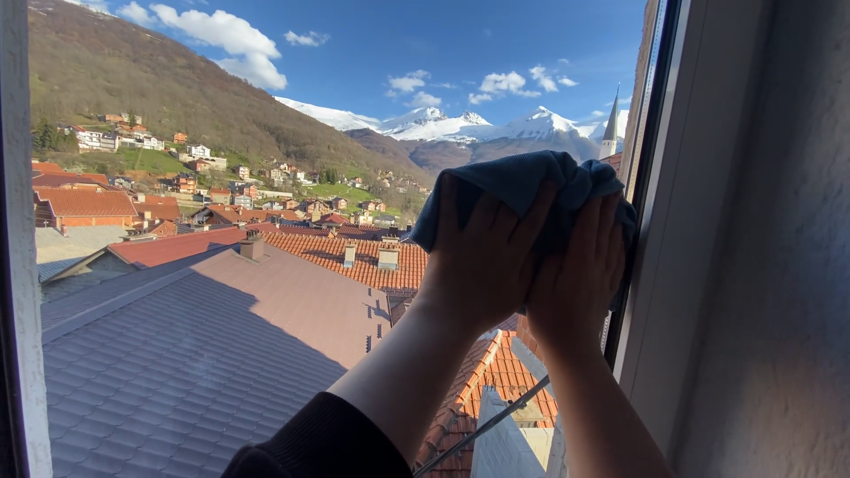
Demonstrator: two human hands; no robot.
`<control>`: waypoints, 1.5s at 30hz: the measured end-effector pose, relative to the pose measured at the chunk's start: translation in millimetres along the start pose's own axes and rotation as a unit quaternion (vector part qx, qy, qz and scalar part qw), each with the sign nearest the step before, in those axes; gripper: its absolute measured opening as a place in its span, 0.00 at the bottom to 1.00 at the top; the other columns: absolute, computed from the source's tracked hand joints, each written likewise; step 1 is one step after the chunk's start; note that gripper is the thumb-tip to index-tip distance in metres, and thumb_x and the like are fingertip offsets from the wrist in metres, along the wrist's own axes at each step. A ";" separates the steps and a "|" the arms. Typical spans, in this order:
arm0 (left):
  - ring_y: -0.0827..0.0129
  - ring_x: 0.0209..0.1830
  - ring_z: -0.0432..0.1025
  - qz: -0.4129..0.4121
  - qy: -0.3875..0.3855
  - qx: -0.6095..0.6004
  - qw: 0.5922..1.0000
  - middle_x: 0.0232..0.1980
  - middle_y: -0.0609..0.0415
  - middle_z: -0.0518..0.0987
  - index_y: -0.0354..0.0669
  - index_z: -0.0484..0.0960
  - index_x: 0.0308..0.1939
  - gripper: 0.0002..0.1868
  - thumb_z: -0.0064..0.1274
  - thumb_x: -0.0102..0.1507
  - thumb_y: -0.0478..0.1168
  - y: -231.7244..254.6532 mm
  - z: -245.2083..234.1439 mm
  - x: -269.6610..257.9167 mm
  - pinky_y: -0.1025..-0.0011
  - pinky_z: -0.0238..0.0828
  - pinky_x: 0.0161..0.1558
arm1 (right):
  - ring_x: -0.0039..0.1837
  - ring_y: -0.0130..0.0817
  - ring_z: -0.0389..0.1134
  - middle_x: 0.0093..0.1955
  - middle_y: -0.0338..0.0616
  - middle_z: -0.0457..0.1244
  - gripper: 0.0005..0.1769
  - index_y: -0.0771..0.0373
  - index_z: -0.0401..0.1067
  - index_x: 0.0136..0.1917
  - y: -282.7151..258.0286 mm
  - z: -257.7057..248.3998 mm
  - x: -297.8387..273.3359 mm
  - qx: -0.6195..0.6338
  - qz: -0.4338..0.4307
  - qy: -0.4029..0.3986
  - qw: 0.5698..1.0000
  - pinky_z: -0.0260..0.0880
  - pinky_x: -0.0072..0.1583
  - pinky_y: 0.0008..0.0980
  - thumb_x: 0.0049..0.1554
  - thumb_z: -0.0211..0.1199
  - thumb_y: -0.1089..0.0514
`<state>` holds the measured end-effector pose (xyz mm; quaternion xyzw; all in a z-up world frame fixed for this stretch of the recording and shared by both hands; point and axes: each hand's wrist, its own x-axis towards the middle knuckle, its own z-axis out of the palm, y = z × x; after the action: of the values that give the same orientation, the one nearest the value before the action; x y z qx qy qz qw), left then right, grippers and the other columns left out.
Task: The person wipes a window pane and the windowsill using a blue cloth. They clean the glass in vertical and horizontal strokes, then wipe the sill and frame edges. The view shows a town and mountains outside.
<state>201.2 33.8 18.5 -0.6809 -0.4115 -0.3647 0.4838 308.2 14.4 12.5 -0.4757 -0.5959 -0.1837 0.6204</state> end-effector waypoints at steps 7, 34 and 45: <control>0.54 0.69 0.68 0.012 0.062 0.024 0.998 0.61 0.52 0.76 0.58 0.46 0.82 0.40 0.40 0.68 0.58 -17.2 14.2 -31.5 0.29 0.49 0.70 | 0.84 0.65 0.38 0.88 0.53 0.31 0.44 0.55 0.33 0.86 25.8 36.9 -18.9 -0.002 -0.014 0.002 1.000 0.33 0.80 0.58 0.63 0.40 0.41; 0.54 0.62 0.73 -0.012 0.163 0.080 0.983 0.51 0.51 0.81 0.53 0.64 0.79 0.35 0.38 0.70 0.62 -140.4 -32.6 -107.1 0.30 0.43 0.71 | 0.81 0.62 0.47 0.86 0.56 0.40 0.40 0.59 0.46 0.85 -84.7 117.3 -58.3 -0.040 -0.161 0.079 0.983 0.42 0.77 0.56 0.63 0.45 0.48; 0.41 0.68 0.67 -0.102 0.111 0.018 0.988 0.60 0.38 0.76 0.43 0.58 0.80 0.38 0.37 0.71 0.60 -131.3 -27.2 -147.1 0.36 0.48 0.73 | 0.82 0.60 0.47 0.85 0.52 0.44 0.38 0.57 0.51 0.83 -92.5 136.5 -84.4 0.006 -0.228 0.063 0.972 0.43 0.78 0.56 0.61 0.47 0.53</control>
<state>20.5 2.6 -58.8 -0.5821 -0.4288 -0.4777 0.4990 138.8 51.9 -52.5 -0.3112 -0.6492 -0.3461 0.6016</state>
